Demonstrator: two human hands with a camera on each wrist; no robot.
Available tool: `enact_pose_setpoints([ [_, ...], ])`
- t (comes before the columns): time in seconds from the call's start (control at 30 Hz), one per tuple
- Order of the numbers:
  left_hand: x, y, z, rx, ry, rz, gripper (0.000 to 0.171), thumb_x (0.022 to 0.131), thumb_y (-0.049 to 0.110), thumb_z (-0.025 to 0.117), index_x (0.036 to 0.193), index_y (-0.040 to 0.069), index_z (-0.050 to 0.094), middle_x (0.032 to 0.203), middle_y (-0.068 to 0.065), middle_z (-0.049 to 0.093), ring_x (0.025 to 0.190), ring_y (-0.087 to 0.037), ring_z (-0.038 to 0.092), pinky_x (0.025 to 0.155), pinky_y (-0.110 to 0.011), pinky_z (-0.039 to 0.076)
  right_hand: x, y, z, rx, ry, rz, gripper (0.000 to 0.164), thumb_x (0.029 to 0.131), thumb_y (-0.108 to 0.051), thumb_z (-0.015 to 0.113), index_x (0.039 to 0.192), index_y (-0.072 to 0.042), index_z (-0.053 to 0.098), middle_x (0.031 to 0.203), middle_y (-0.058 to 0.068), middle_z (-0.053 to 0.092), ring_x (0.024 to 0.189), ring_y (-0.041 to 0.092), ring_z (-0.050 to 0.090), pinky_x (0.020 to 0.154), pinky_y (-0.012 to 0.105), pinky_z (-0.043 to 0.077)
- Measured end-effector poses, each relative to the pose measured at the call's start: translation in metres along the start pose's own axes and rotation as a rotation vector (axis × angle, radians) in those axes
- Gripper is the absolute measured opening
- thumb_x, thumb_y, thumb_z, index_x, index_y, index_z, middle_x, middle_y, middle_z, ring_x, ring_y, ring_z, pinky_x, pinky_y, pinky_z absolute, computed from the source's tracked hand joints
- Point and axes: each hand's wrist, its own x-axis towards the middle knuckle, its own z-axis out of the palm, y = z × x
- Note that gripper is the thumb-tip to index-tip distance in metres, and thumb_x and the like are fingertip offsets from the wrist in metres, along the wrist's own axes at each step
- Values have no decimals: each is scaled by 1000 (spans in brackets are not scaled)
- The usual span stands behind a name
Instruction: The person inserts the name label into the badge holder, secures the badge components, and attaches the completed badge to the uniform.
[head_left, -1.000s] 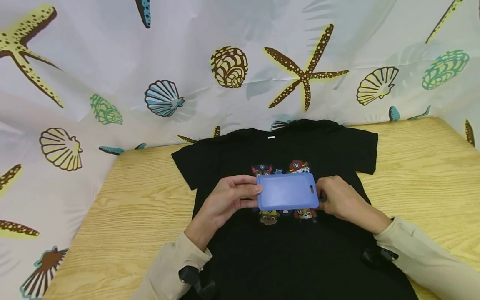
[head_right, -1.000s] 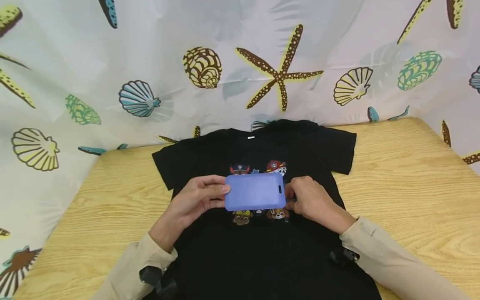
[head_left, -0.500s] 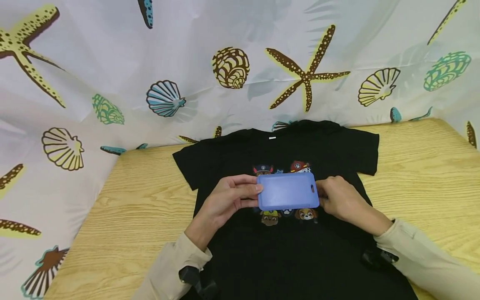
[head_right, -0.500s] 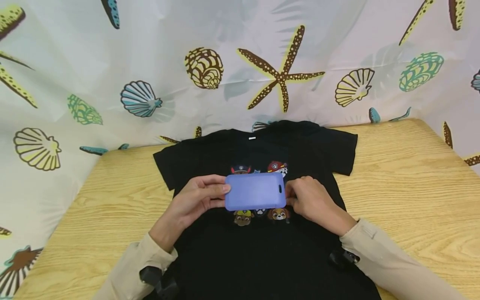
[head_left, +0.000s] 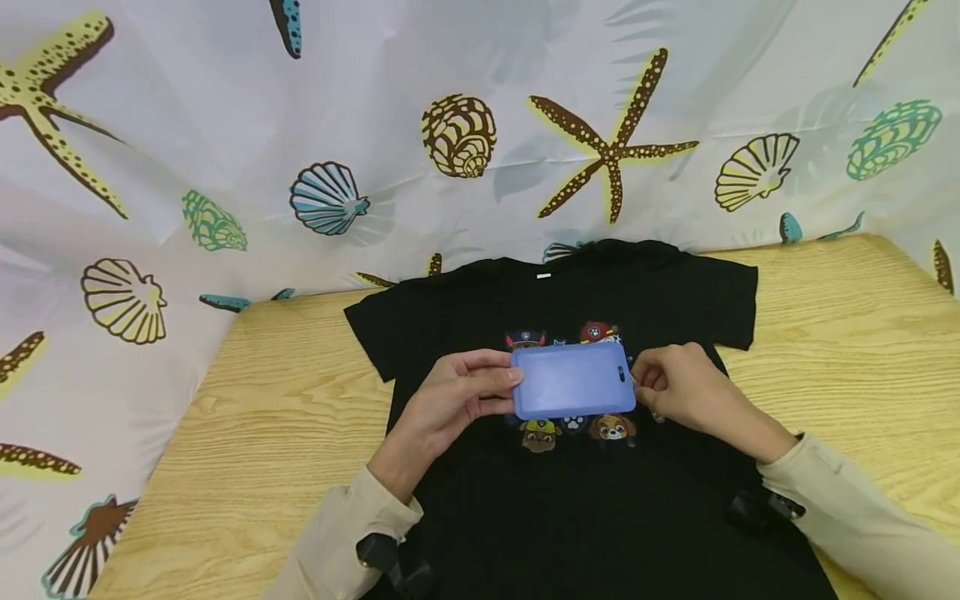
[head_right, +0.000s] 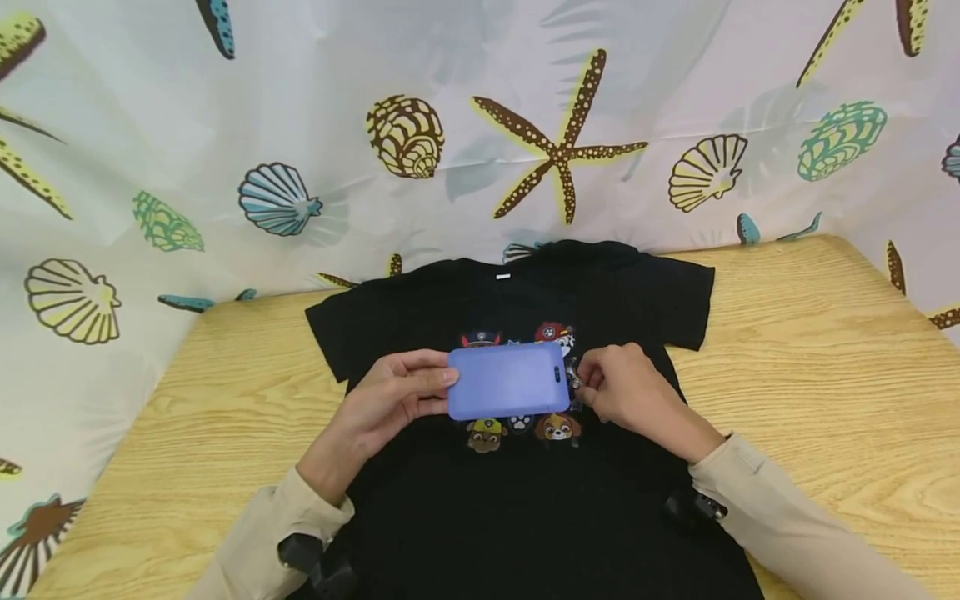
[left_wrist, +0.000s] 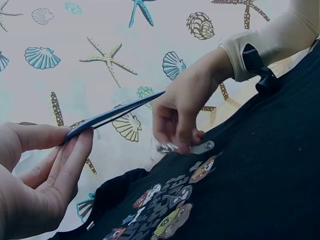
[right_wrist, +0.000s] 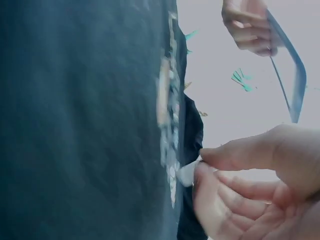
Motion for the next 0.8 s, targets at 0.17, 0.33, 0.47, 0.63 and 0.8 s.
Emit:
enact_pose_setpoints([
  [0.17, 0, -1, -1, -11, 0, 3, 15, 90, -6, 59, 94, 6, 67, 90, -8, 66, 78, -18, 68, 72, -31, 59, 0, 2, -14, 209, 53, 123, 17, 85, -4, 69, 94, 3, 58, 74, 6, 67, 58, 13, 64, 53, 28, 55],
  [0.33, 1, -1, -2, -17, 3, 3, 14, 90, -6, 59, 97, 4, 66, 90, -9, 66, 77, -17, 68, 74, -32, 59, 2, 6, -22, 481, 57, 222, 26, 89, -2, 66, 106, 8, 50, 81, 13, 70, 64, 17, 69, 64, 36, 59],
  [0.47, 1, -1, -2, -18, 1, 3, 14, 91, -6, 58, 101, 1, 65, 90, -9, 67, 77, -17, 69, 75, -33, 58, 2, 9, -24, 706, 45, 264, 28, 92, -1, 63, 109, 9, 43, 87, 16, 70, 70, 19, 70, 70, 35, 59],
  [0.63, 1, -1, -3, -20, -5, 8, 14, 91, -6, 58, 102, 0, 64, 89, -9, 68, 77, -17, 69, 76, -34, 58, -1, 8, -26, 961, 28, 264, 24, 94, -1, 59, 107, 6, 40, 88, 8, 71, 75, 16, 70, 73, 30, 59],
  [0.8, 2, -3, -2, -30, -11, 6, 15, 91, -7, 57, 97, 3, 66, 87, -7, 69, 77, -16, 69, 75, -32, 58, -1, 4, -28, 1241, -13, 281, 17, 94, 0, 59, 104, 4, 45, 89, 9, 69, 78, 14, 69, 74, 25, 57],
])
